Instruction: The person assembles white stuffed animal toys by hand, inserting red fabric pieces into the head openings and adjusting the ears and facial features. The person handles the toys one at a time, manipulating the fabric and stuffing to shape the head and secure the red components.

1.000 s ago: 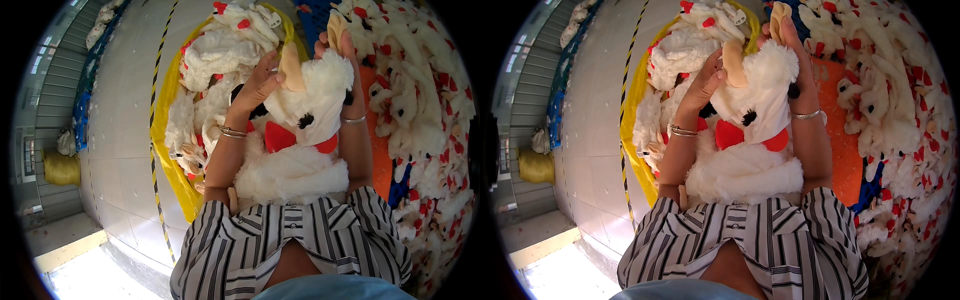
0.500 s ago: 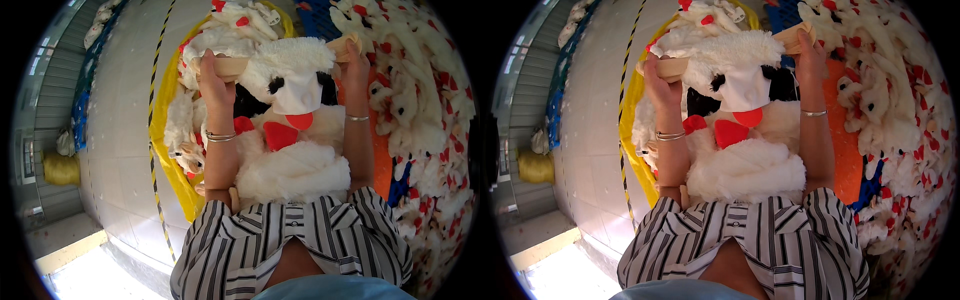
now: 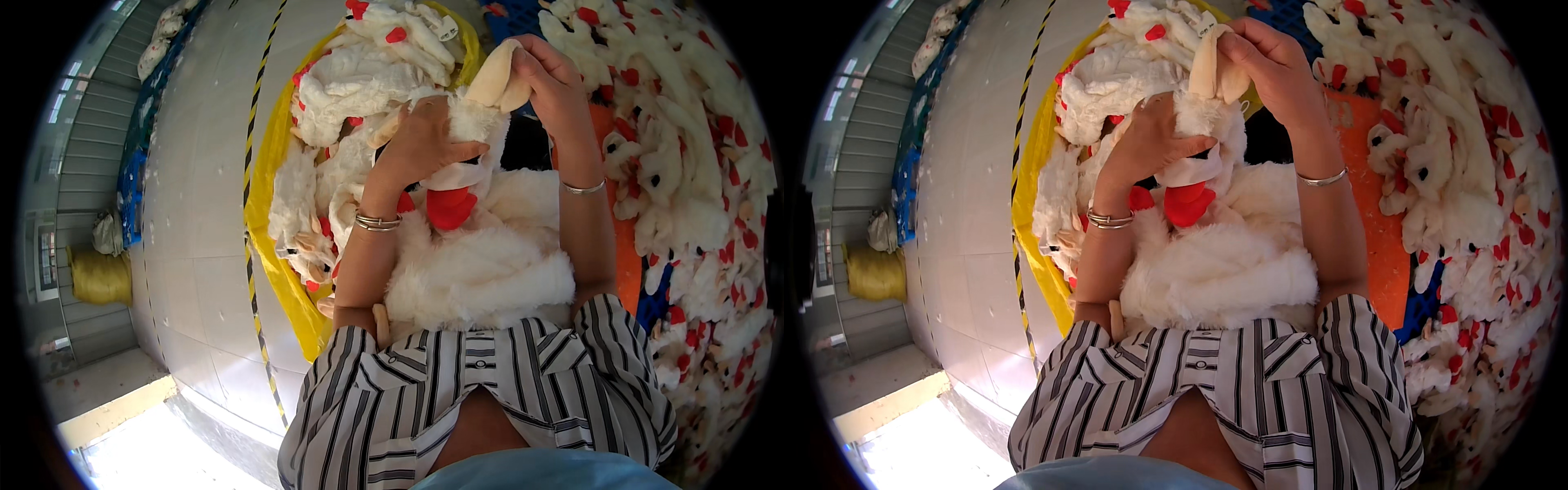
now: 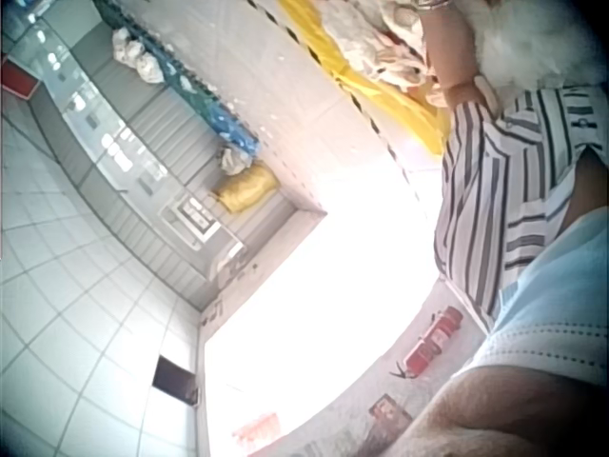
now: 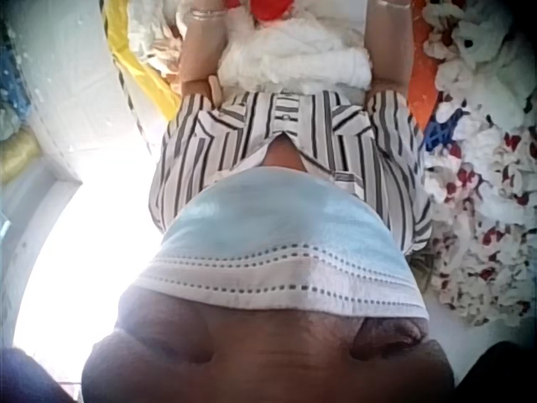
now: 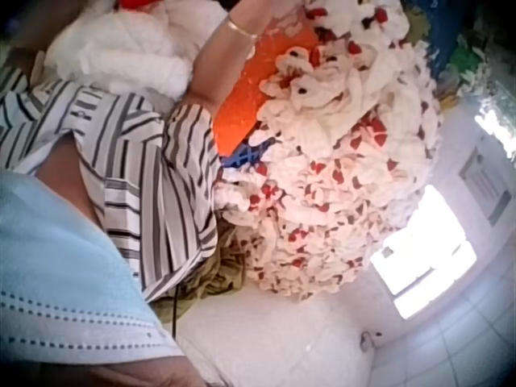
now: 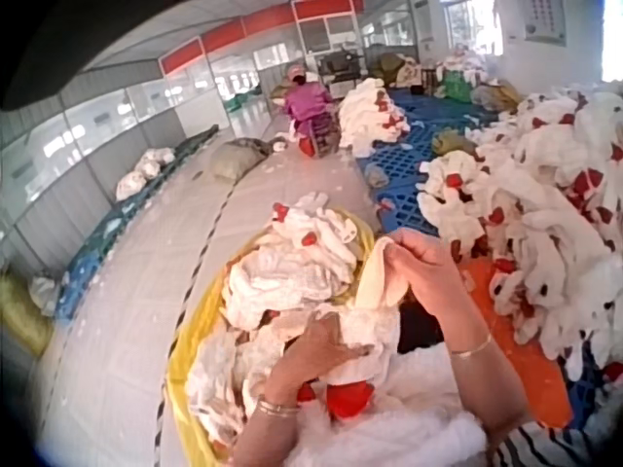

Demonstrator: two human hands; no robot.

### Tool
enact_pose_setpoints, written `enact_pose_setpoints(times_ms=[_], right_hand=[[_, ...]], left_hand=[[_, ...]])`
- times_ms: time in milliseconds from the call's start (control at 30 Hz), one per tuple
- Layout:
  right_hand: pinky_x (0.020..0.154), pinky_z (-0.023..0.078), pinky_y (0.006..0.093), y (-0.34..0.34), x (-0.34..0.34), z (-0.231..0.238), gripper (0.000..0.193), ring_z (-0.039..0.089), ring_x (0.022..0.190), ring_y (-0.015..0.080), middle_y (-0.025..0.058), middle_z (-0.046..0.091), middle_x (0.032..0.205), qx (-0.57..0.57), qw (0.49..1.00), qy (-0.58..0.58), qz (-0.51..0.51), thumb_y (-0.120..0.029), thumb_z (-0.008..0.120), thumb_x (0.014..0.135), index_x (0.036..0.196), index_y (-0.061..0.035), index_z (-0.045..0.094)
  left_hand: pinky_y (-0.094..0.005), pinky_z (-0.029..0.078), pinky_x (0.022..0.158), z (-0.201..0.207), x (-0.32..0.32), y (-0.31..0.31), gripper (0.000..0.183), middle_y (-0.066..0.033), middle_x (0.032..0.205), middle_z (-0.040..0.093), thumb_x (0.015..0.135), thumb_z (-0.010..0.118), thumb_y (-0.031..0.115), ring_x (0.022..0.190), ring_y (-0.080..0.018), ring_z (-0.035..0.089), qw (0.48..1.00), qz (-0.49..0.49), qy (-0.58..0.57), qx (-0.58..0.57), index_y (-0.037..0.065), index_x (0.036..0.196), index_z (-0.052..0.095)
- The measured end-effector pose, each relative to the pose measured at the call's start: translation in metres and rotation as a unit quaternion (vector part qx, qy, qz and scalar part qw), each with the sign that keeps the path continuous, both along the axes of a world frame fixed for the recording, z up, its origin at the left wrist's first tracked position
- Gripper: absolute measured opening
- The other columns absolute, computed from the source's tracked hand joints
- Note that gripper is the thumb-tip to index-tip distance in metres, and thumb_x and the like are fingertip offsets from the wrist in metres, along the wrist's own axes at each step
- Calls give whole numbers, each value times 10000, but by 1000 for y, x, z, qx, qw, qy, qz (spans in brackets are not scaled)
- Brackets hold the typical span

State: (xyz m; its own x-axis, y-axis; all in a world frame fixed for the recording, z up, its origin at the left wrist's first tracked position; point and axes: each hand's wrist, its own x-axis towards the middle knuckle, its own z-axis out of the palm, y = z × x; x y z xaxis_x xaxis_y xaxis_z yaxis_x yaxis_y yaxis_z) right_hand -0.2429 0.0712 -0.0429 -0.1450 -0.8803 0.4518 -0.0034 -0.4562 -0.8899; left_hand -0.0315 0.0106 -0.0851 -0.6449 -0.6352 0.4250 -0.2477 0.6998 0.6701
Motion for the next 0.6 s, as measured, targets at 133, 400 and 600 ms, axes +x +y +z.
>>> enact_pose_setpoints(times_ms=[133,400,600], right_hand=[[726,433,180,-14,-7,-11,226,543,809,30,-32,623,924,-12,990,-27,-139,-214,588,980,1099,-25,628],[624,456,236,20,51,-52,339,560,675,83,8,624,782,289,940,175,55,-349,622,946,991,-13,624],[587,461,258,25,60,-55,379,573,614,102,36,630,705,305,939,135,82,-345,557,972,856,6,639]], left_hand=[[-354,517,737,-36,-3,-15,343,-143,848,710,817,730,252,784,-225,671,966,20,44,253,-33,999,673],[-289,498,752,-14,3,-31,296,-70,914,693,910,627,218,835,-117,619,872,184,265,369,-53,1019,670],[-285,507,754,-4,0,-18,282,-71,952,702,919,615,190,845,-129,634,883,176,268,342,-57,1047,660]])
